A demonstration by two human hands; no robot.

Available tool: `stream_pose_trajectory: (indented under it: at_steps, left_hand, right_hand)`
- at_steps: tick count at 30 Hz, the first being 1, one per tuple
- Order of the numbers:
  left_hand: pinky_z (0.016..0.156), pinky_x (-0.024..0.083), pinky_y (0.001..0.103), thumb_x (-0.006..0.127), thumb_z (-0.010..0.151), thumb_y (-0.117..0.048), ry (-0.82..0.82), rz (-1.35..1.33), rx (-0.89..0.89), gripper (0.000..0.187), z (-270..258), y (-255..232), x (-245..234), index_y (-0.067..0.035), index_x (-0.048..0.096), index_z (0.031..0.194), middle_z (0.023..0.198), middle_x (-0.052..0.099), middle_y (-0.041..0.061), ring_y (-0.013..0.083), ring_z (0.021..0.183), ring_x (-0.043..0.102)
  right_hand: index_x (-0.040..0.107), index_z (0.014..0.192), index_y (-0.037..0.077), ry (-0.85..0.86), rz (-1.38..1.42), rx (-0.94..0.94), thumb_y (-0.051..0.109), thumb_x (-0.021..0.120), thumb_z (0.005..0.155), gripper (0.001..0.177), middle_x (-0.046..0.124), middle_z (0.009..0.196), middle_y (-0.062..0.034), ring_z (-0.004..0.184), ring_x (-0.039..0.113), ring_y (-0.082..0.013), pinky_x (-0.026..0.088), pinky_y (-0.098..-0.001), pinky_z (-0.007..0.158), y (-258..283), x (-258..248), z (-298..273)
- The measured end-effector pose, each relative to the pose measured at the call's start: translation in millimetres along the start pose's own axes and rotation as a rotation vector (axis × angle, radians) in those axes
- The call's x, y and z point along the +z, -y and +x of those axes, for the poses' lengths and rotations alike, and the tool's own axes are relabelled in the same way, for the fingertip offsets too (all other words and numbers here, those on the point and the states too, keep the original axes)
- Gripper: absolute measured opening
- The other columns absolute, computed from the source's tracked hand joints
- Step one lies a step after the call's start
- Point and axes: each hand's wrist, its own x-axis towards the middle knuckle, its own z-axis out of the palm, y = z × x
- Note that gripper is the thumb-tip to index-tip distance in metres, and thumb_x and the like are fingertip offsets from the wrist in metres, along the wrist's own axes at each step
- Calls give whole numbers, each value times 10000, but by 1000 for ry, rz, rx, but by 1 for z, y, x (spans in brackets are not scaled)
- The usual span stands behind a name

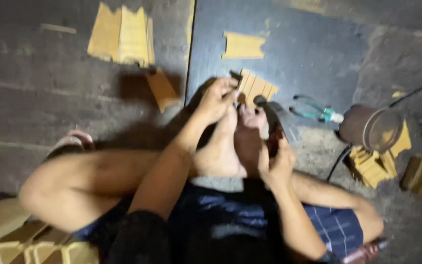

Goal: The person assembles small wooden boxes by joining pre-cut pieces together, using a hammer to secure them and pliers to adjust small metal components.

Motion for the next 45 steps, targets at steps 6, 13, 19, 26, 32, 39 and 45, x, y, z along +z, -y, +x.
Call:
stream_pose_trajectory:
  at_steps: [6,13,19,26,32,39,45]
  left_hand:
    - [869,593,415,730,957,-175,-3,109,3,363,1,-13,-1,-48,620,1278,964,749,146,285,902,766]
    - [1007,527,499,816,831,-197,-144,401,99,523,-5,-62,5,-37,602,1280,1172,676,221,390,1099,689]
    - [1170,239,590,856,696,-504,251,1352,490,856,13,-115,65,-167,562,1425,1417,550,94,295,1342,484]
    - [1187,165,617,759,807,-543,574,1540,413,853,34,-97,75,-95,473,1473,1373,516,99,267,1323,461]
    - [1177,200,632,770,779,-466,560,1523,526,795,32,-97,74,-114,517,1445,1367,552,85,258,1305,483]
    - [1148,253,676,768,721,-481,471,1375,709,822,37,-119,93,-89,579,1418,1344,599,115,324,1293,532]
    - [1074,479,513,937,543,-343,471,723,659,1026,-28,-176,118,-14,558,1438,1391,548,237,457,1265,578]
  right_hand:
    - [642,1303,-10,-5,76,-50,100,713,909,415,699,1064,-256,984,698,-451,565,-498,852,39,-18,33]
    - [656,1326,49,-11,96,-1,114,725,880,456,734,988,-215,923,727,-414,590,-488,765,5,-26,-6]
    - [547,1472,167,66,194,339,101,736,848,655,703,1197,-272,1071,666,-501,557,-559,836,-13,-79,-27]
    - [522,1526,226,185,378,583,112,742,840,730,574,1449,-248,1328,543,-444,439,-528,1090,-75,-67,-37]
    - [439,1551,327,328,296,741,254,685,914,686,647,1285,-322,1247,599,-494,462,-570,1057,-67,-83,-11]
    - [550,1471,304,374,4,651,444,713,911,599,655,1325,-167,1301,614,-370,501,-491,1076,-81,-91,-19]
    - [473,1480,-16,3,589,11,175,878,742,864,463,1487,-290,1423,395,-514,321,-645,1149,8,-156,8]
